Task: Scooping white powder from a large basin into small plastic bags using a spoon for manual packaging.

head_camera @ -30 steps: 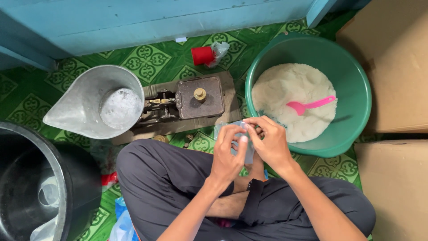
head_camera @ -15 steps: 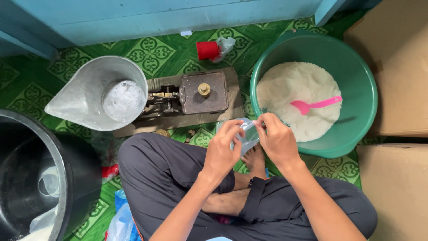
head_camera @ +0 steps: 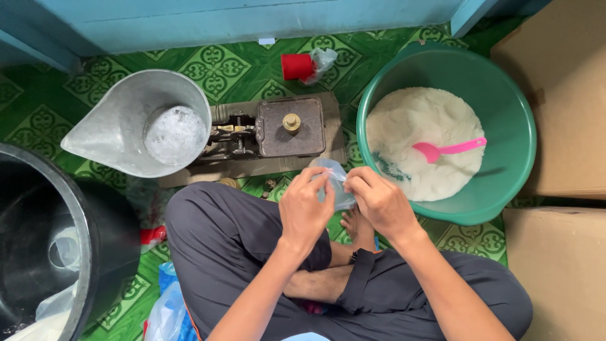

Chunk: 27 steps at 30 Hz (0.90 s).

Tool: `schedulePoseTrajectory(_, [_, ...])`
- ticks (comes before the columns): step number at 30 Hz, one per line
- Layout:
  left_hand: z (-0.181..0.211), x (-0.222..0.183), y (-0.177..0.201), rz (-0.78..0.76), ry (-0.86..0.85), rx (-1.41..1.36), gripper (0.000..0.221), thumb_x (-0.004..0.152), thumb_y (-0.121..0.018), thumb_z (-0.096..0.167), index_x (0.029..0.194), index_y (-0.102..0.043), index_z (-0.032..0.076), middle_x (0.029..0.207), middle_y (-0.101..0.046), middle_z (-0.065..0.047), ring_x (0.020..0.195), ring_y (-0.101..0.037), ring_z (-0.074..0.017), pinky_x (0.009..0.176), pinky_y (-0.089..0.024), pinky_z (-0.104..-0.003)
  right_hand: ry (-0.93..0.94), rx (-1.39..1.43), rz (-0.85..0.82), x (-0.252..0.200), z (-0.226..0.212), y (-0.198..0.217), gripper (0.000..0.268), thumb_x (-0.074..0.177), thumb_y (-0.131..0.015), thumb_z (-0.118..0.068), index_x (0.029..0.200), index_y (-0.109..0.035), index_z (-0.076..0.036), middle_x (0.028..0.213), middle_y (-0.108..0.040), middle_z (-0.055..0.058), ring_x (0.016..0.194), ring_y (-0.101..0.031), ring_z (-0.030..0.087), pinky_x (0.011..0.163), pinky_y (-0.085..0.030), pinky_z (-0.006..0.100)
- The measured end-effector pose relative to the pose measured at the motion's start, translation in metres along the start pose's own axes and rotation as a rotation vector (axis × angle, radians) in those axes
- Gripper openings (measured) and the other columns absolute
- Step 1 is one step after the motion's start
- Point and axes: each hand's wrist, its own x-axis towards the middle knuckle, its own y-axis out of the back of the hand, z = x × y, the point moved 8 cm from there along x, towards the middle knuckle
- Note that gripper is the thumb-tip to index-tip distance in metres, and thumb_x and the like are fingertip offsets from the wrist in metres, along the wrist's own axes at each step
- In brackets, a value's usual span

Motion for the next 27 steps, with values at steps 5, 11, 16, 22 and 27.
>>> schedulePoseTrajectory(5, [-0.001,-0.004,-0.009,-0.159,-0.002,-0.024,0.025,0.071,-0.062,0.004,0.091,-0.076,0.012,0.109,-0.067,0.0,0.081,-0.064,-0.0254,0.067,-0.054,-0.037,-0.048,-0.025,-0.136,-0.008,0.012,-0.014,0.014,0.089,-0.064,-0.001,0.093,-0.058,-0.012,0.102,-0.058,-0.003,0.081,-0.067,0.019,0.066,-0.057,0.03])
schedulePoseTrajectory(11, [0.01,-0.007,-0.02,-0.363,0.005,-0.18,0.046,0.072,-0.053,-0.004,0.113,-0.071,0.004,0.133,-0.06,-0.006,0.088,-0.066,-0.0406,0.068,-0.057,-0.049,-0.136,0.1,-0.162,-0.017,0.035,-0.011,0.004,0.09,-0.068,-0.015,0.092,-0.066,-0.018,0.094,-0.063,-0.006,0.081,-0.068,0.019,0.066,-0.056,0.03])
schedulePoseTrajectory(16, [0.012,-0.007,-0.03,-0.389,-0.034,-0.358,0.053,0.072,-0.05,-0.006,0.117,-0.07,0.011,0.129,-0.066,-0.001,0.104,-0.066,-0.0343,0.072,-0.058,-0.042,-0.323,0.392,-0.157,-0.012,0.054,0.008,0.008,0.083,-0.073,-0.008,0.084,-0.069,-0.016,0.085,-0.069,-0.003,0.077,-0.069,0.023,0.062,-0.055,0.034])
schedulePoseTrajectory(22, [0.006,-0.006,-0.034,-0.172,0.066,-0.361,0.05,0.071,-0.053,-0.004,0.111,-0.074,0.018,0.112,-0.073,0.003,0.05,-0.063,-0.0195,0.05,-0.053,-0.027,-0.629,0.761,0.048,-0.038,0.118,0.004,0.01,0.082,-0.076,-0.008,0.076,-0.076,-0.016,0.076,-0.074,0.001,0.068,-0.066,0.009,0.066,-0.054,0.025])
schedulePoseTrajectory(27, [-0.001,-0.012,-0.045,-0.118,0.113,-0.277,0.046,0.069,-0.058,-0.003,0.109,-0.075,0.016,0.106,-0.074,0.001,0.046,-0.06,-0.0163,0.047,-0.051,-0.027,-0.989,0.264,0.686,-0.126,0.23,0.042,0.049,0.096,-0.068,-0.008,0.137,-0.042,-0.012,0.12,-0.044,0.015,0.097,-0.06,0.029,0.073,-0.053,0.032])
